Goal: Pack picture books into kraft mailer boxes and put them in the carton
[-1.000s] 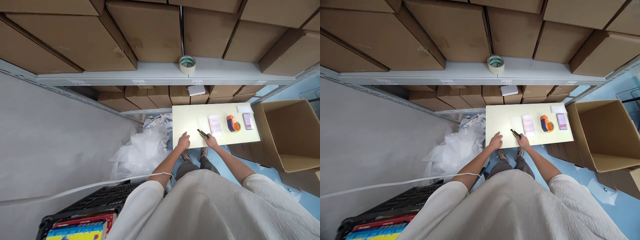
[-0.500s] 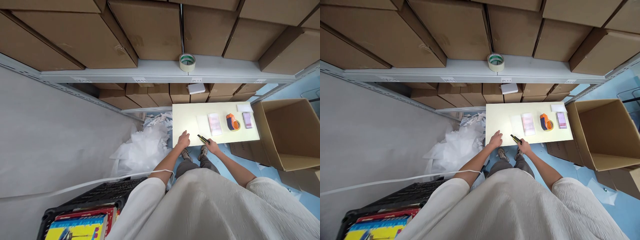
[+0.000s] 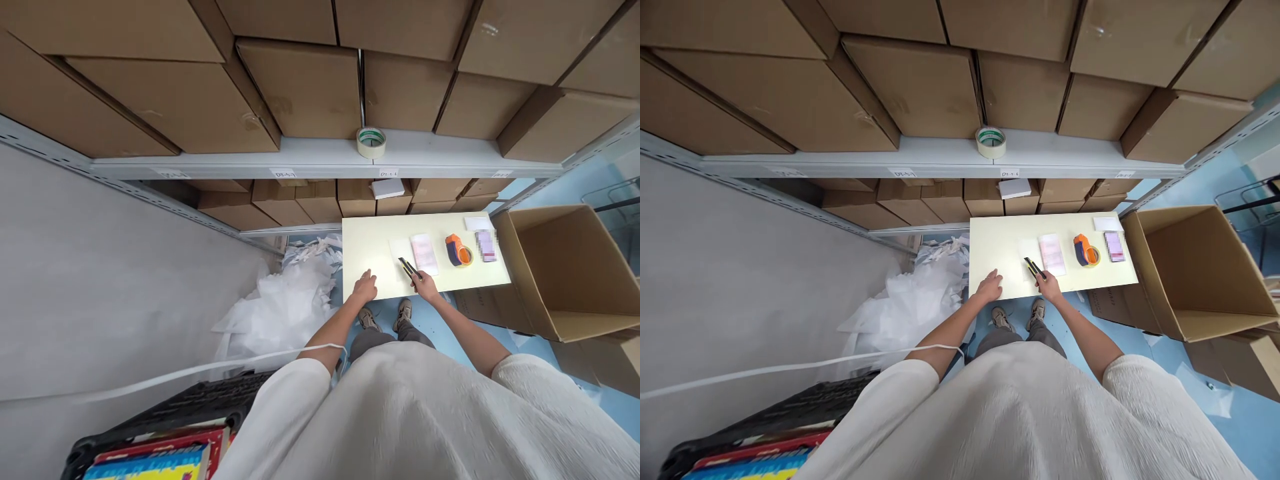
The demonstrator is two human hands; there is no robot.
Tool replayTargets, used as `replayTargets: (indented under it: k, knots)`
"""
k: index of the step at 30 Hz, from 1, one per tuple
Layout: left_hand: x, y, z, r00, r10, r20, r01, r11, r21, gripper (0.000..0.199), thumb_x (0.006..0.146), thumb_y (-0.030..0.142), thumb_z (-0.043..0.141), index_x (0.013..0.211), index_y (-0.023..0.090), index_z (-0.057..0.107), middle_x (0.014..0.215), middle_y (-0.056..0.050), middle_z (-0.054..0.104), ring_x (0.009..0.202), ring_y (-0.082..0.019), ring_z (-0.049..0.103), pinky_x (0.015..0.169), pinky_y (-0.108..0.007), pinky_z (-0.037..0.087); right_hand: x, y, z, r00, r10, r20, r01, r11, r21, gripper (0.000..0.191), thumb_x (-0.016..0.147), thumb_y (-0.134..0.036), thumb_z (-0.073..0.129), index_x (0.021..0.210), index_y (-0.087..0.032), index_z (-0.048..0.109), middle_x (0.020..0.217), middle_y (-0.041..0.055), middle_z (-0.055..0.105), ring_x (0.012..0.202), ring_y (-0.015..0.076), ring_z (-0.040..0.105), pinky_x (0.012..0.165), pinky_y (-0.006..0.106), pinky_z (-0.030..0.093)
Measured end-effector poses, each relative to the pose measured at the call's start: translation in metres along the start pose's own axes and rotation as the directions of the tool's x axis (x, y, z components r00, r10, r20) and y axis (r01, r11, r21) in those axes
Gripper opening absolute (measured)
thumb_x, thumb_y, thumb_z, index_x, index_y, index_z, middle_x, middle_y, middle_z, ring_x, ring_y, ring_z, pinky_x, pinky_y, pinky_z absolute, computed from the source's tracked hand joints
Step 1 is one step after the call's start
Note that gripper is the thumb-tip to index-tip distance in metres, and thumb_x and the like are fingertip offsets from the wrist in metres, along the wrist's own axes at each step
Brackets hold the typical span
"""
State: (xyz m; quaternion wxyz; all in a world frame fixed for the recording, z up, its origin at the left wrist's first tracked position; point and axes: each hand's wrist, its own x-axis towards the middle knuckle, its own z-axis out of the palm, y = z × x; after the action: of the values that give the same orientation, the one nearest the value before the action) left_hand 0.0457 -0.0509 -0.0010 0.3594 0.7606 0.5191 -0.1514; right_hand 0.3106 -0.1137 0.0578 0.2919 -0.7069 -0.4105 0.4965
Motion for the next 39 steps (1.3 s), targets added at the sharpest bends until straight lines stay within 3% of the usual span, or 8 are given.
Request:
replayTargets:
  k: [12, 19, 23, 26, 28, 31, 34, 39]
  knots:
    - [0.003, -0.002, -0.014, 0.996, 0.012, 0.086, -0.015, 0.999, 0.034, 0.054, 0.097, 0.029, 0.056, 0.151, 0.020, 0.055, 0.183, -0.015, 0.018, 0.169, -0.030, 0.023, 0.130, -0.049, 0.035, -0.002, -0.026, -0.004, 1.000, -0.015, 0.005, 0.014, 0.980, 0.201, 0.042, 0.084, -0.059, 0.066, 0.105, -0.025, 0.052, 0.087, 0.0020, 0.070, 0.064, 0.0150, 0.062, 0.054, 0.026, 0.045]
    - [0.011, 0.006, -0.025, 0.995, 0.015, 0.098, -0.027, 0.993, 0.115, 0.054, 0.093, 0.025, 0.059, 0.146, 0.017, 0.058, 0.175, -0.023, 0.035, 0.158, -0.036, 0.043, 0.122, -0.051, 0.044, 0.002, -0.054, -0.026, 0.998, -0.015, -0.063, 0.026, 0.985, 0.173, 0.050, 0.088, -0.070, 0.055, 0.106, -0.024, 0.053, 0.089, 0.0036, 0.070, 0.065, 0.0157, 0.062, 0.057, 0.028, 0.047]
    - [0.020, 0.013, -0.043, 0.993, -0.023, 0.113, 0.010, 0.994, 0.113, 0.050, 0.091, 0.025, 0.059, 0.141, 0.018, 0.062, 0.153, -0.021, 0.063, 0.137, -0.033, 0.065, 0.109, -0.044, 0.054, 0.019, -0.083, -0.063, 0.986, -0.122, -0.109, 0.134, 0.985, 0.112, 0.056, 0.096, -0.072, 0.042, 0.117, -0.022, 0.058, 0.096, 0.0084, 0.073, 0.072, 0.0192, 0.065, 0.063, 0.031, 0.050]
    - [0.027, 0.019, -0.057, 0.989, -0.064, 0.131, 0.048, 0.991, 0.123, 0.048, 0.090, 0.026, 0.060, 0.138, 0.019, 0.063, 0.145, -0.019, 0.069, 0.131, -0.031, 0.069, 0.103, -0.040, 0.057, 0.039, -0.113, -0.101, 0.953, -0.247, -0.175, 0.255, 0.967, 0.025, 0.059, 0.101, -0.067, 0.039, 0.129, -0.020, 0.060, 0.103, 0.0114, 0.075, 0.082, 0.0231, 0.068, 0.073, 0.035, 0.055]
    - [0.031, 0.024, -0.065, 0.985, -0.094, 0.146, 0.074, 0.988, 0.135, 0.047, 0.090, 0.026, 0.061, 0.137, 0.020, 0.063, 0.146, -0.017, 0.069, 0.131, -0.031, 0.070, 0.101, -0.039, 0.058, 0.056, -0.135, -0.129, 0.904, -0.364, -0.225, 0.363, 0.931, -0.051, 0.059, 0.103, -0.066, 0.040, 0.134, -0.020, 0.061, 0.113, 0.0129, 0.075, 0.093, 0.0255, 0.069, 0.085, 0.039, 0.057]
    - [0.037, 0.034, -0.071, 0.977, -0.137, 0.161, 0.114, 0.982, 0.149, 0.048, 0.088, 0.026, 0.062, 0.136, 0.020, 0.064, 0.147, -0.017, 0.069, 0.132, -0.031, 0.070, 0.100, -0.039, 0.058, 0.086, -0.169, -0.174, 0.780, -0.561, -0.277, 0.520, 0.827, -0.212, 0.056, 0.103, -0.064, 0.046, 0.136, -0.023, 0.062, 0.131, 0.0145, 0.072, 0.115, 0.0301, 0.066, 0.102, 0.045, 0.053]
    - [0.041, 0.046, -0.072, 0.970, -0.180, 0.165, 0.156, 0.976, 0.152, 0.051, 0.085, 0.025, 0.066, 0.136, 0.019, 0.065, 0.146, -0.018, 0.070, 0.131, -0.033, 0.070, 0.099, -0.039, 0.059, 0.121, -0.200, -0.218, 0.680, -0.675, -0.285, 0.561, 0.730, -0.390, 0.050, 0.103, -0.058, 0.048, 0.138, -0.025, 0.062, 0.136, 0.0140, 0.070, 0.123, 0.0327, 0.062, 0.110, 0.050, 0.048]
    - [0.044, 0.061, -0.070, 0.956, -0.251, 0.150, 0.231, 0.963, 0.143, 0.057, 0.080, 0.026, 0.071, 0.136, 0.022, 0.064, 0.145, -0.018, 0.070, 0.132, -0.036, 0.070, 0.099, -0.043, 0.058, 0.184, -0.238, -0.273, 0.630, -0.752, -0.195, 0.537, 0.602, -0.591, 0.039, 0.100, -0.046, 0.054, 0.130, -0.024, 0.065, 0.123, 0.0135, 0.073, 0.115, 0.0346, 0.059, 0.109, 0.054, 0.043]
